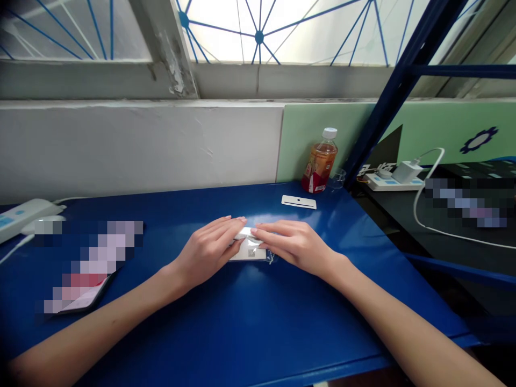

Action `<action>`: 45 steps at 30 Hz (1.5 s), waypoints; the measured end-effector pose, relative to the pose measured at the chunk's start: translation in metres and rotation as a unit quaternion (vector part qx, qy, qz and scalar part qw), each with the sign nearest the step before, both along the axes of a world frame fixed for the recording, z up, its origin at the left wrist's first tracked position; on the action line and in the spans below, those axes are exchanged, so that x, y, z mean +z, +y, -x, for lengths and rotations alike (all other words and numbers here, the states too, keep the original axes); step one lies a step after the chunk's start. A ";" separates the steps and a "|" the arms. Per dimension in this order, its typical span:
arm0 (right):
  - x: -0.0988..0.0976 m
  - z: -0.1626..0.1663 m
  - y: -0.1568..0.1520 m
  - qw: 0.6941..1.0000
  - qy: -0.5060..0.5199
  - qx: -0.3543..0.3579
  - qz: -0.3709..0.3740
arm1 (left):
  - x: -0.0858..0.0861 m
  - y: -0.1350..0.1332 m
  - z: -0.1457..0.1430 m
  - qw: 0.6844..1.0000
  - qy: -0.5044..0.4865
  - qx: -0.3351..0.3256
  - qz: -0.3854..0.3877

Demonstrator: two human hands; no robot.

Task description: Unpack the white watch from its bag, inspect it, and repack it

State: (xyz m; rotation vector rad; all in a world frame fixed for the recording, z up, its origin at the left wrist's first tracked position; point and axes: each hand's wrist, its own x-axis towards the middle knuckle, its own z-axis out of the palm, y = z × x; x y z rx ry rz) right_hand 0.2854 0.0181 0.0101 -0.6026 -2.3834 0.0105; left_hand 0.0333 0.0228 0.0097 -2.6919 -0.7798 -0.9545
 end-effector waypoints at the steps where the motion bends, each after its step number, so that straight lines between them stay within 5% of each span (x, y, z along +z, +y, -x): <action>1: 0.001 0.000 0.000 1.000 0.002 0.002 -0.002 | -0.002 0.000 0.000 1.000 0.004 0.007 0.015; 5: 0.004 -0.008 0.005 1.000 -0.005 -0.005 0.012 | -0.009 0.001 0.003 0.987 0.049 0.061 0.138; 10: 0.009 -0.024 0.014 0.994 -0.047 -0.032 0.095 | -0.006 0.002 0.007 0.963 0.128 0.050 0.231; 23: 0.015 -0.032 0.019 0.983 -0.016 -0.062 0.172 | -0.005 0.012 0.017 0.977 0.107 0.068 0.170; 36: 0.009 -0.033 0.021 0.988 -0.076 -0.118 0.062 | -0.004 0.013 0.019 0.978 0.074 0.068 0.185; 45: 0.005 -0.024 0.017 0.991 -0.105 -0.047 0.070 | -0.008 0.013 0.021 0.976 0.037 0.055 0.209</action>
